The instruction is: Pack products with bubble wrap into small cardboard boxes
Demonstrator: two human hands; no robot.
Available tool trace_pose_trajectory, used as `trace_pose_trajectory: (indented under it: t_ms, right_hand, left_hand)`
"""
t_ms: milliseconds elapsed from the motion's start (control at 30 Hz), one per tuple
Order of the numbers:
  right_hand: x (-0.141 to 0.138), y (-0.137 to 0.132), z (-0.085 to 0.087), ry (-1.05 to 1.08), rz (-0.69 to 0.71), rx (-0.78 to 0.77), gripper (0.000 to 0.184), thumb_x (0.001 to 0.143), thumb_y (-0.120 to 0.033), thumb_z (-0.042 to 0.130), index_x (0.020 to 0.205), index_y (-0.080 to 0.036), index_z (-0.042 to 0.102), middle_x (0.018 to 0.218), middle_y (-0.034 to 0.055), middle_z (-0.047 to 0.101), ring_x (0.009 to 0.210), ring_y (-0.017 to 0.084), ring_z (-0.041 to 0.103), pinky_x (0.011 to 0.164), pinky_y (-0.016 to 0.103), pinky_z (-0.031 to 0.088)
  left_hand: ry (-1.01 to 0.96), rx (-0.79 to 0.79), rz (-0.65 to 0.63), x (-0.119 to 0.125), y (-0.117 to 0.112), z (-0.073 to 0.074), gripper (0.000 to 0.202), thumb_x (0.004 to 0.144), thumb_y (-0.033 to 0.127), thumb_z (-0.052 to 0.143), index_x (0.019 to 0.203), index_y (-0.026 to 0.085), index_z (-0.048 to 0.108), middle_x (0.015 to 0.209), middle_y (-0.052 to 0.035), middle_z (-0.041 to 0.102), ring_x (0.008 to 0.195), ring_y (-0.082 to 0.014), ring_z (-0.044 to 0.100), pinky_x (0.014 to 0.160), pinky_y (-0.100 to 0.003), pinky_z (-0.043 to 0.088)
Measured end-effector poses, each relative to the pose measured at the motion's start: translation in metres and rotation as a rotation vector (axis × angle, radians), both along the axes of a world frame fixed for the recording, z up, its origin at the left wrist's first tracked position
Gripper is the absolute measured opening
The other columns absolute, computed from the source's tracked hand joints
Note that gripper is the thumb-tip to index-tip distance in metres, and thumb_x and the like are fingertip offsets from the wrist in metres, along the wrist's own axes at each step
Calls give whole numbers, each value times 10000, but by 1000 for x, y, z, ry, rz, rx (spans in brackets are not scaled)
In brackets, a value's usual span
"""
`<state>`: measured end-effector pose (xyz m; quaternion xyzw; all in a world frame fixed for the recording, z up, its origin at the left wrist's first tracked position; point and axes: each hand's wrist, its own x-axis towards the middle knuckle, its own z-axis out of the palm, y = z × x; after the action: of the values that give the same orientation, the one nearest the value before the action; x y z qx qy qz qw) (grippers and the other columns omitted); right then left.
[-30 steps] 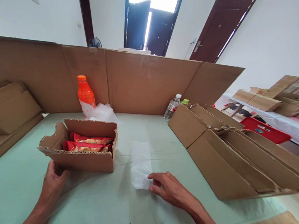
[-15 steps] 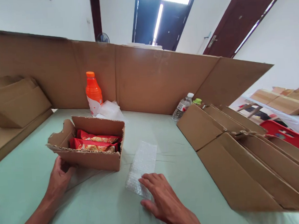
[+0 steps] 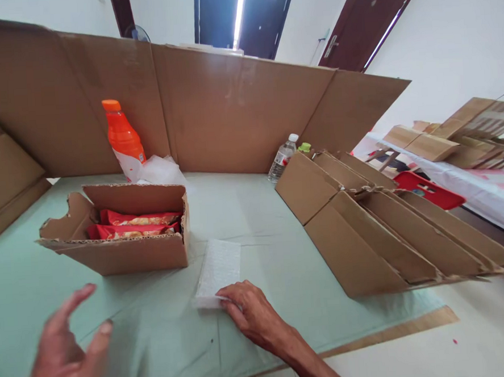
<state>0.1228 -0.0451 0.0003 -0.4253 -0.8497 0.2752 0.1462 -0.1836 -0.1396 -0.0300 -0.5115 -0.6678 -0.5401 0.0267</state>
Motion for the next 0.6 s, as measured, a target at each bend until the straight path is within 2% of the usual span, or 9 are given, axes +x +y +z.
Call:
trace_pose_trajectory:
  t_ms: [100,167,200,267,333,400,467,533,600]
  right_hand:
    - [3,-10,4,70,-74,-245,262,959,-305,513,1145,-233,683,1086,48,749,969,224,688,837,341,531]
    - [2,-12,-4,67,-102,-297,276,941,-277,523,1166,-216,672,1061,49,752,940,221,696,826,340,536]
    - [1,-12,-10,45,-108,-279,289,934,-257,526,1183,-209,664,1051,52,754,936,226,699,836,352,536]
    - [1,-13,-21,-9,-119,-140,329,922,-223,533,1233,-197,637,1097,76,750,989,247,695,883,389,524]
    - [4,-16,-28,-43,-142,86,370,919,-219,548,1283,-185,602,1183,115,719,1057,274,674,910,427,509]
    - [10,-23,-29,-47,-187,338,390,921,-231,568,1307,-177,577,1243,152,676,1096,292,644,900,444,497]
    - [18,-31,-26,-37,-192,513,358,932,-216,563,1289,-178,578,1247,162,655,1091,284,627,881,435,484]
    - [23,-37,-24,-42,-114,560,329,930,-180,554,1257,-184,591,1261,156,641,1109,274,608,894,429,468]
    - [23,-39,-25,-73,-17,537,314,914,-153,559,1221,-192,611,1284,145,636,1141,279,589,914,437,453]
  left_hand:
    - [233,113,-414,44,-19,5,523,791,66,605,1290,218,576,1170,-84,661,1152,-263,612,969,-427,524]
    - [334,119,-622,69,-17,7,478,775,16,568,1218,194,604,1108,-83,682,1157,-256,601,971,-413,519]
    - [370,83,-684,78,-13,7,455,780,16,555,1201,180,610,1117,-93,685,1171,-262,588,982,-423,509]
    - [427,-53,-755,93,0,5,449,797,30,535,1223,158,599,1200,-121,665,1192,-280,563,998,-456,491]
    - [463,-204,-805,100,13,0,461,799,39,531,1240,161,585,1231,-121,653,1156,-286,568,983,-477,494]
    - [465,-307,-843,101,22,-7,457,783,37,547,1219,170,585,1194,-105,660,1102,-281,577,961,-478,503]
    - [448,-351,-867,101,27,-13,453,776,43,565,1210,173,581,1176,-99,655,1089,-279,570,956,-475,502]
    - [446,-339,-860,101,28,-18,462,789,49,567,1235,172,567,1209,-110,637,1107,-282,558,956,-473,500]
    - [458,-298,-819,102,30,-20,461,811,44,548,1255,170,559,1255,-127,617,1135,-289,547,958,-474,498]
